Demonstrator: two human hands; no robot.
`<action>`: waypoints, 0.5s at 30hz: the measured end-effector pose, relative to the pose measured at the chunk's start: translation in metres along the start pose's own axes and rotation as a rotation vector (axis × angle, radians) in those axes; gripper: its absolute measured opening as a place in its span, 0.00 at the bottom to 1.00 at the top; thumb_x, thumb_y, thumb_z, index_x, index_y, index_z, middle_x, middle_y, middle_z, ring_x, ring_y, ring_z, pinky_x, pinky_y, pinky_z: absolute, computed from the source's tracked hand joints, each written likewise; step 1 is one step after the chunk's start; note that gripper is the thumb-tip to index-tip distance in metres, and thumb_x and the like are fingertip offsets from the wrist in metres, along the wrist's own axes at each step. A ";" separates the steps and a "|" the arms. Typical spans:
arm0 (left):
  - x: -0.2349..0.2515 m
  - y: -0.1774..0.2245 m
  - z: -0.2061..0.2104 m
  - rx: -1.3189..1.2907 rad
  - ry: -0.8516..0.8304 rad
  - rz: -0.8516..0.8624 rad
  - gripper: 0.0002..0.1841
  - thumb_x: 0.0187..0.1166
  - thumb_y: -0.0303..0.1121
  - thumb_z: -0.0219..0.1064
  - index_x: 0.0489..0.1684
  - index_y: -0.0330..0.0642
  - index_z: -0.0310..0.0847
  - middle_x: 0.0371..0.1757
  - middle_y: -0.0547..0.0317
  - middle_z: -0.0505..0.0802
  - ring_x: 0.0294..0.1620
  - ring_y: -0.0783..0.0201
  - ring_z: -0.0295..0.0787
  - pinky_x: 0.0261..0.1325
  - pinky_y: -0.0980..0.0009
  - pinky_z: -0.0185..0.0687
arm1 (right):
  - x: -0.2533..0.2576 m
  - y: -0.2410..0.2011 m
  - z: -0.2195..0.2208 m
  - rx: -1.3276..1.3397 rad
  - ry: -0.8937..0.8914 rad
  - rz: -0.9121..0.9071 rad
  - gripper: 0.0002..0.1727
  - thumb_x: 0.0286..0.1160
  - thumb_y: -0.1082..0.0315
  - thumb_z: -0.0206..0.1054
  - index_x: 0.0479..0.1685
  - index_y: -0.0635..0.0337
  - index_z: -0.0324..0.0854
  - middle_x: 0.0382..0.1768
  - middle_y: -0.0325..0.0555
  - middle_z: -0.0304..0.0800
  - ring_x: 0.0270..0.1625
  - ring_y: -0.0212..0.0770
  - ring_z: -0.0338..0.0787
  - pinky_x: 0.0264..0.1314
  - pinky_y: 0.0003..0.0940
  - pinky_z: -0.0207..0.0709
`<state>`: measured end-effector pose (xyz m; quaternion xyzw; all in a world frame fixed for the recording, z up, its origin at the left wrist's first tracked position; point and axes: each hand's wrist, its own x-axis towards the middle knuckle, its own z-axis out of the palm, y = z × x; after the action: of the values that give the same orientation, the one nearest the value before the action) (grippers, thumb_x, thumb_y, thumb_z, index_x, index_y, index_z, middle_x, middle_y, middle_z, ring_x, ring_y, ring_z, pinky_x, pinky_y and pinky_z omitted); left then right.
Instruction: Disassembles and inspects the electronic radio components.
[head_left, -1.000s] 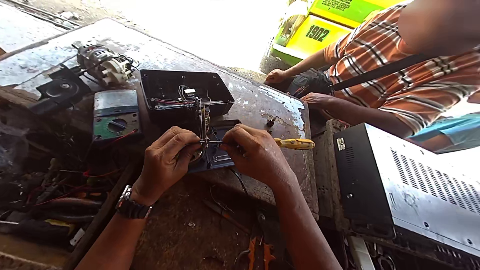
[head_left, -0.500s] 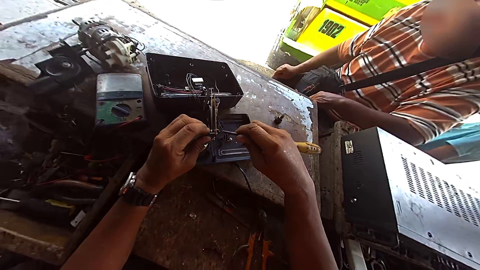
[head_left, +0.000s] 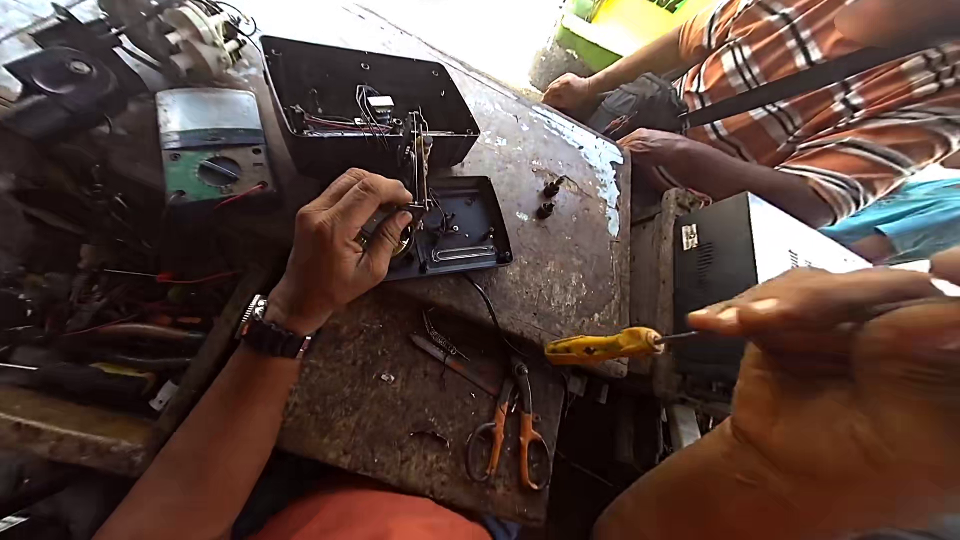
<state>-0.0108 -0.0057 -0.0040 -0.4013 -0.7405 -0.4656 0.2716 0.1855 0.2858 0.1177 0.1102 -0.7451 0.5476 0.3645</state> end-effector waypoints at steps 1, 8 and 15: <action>0.000 -0.001 0.000 -0.001 0.001 -0.003 0.10 0.82 0.28 0.68 0.53 0.31 0.88 0.53 0.47 0.93 0.57 0.62 0.90 0.64 0.69 0.86 | -0.004 0.003 0.006 0.032 -0.032 0.017 0.14 0.85 0.58 0.66 0.61 0.48 0.72 0.30 0.40 0.89 0.27 0.45 0.91 0.32 0.44 0.92; 0.000 -0.005 0.000 -0.008 0.006 -0.004 0.10 0.82 0.29 0.67 0.52 0.31 0.87 0.53 0.46 0.92 0.58 0.61 0.90 0.64 0.68 0.86 | -0.013 0.026 0.028 -0.034 0.180 -0.121 0.12 0.87 0.63 0.64 0.64 0.45 0.72 0.33 0.38 0.93 0.30 0.43 0.95 0.35 0.45 0.95; 0.000 -0.006 0.000 -0.028 0.012 -0.012 0.10 0.82 0.29 0.66 0.51 0.31 0.87 0.52 0.46 0.92 0.58 0.61 0.90 0.64 0.68 0.85 | -0.027 0.085 0.046 -0.080 0.048 -0.018 0.10 0.90 0.68 0.59 0.62 0.55 0.79 0.45 0.42 0.95 0.45 0.43 0.96 0.53 0.40 0.93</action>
<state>-0.0158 -0.0066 -0.0068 -0.3976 -0.7346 -0.4801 0.2677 0.1373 0.2703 0.0314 0.0888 -0.7565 0.5166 0.3912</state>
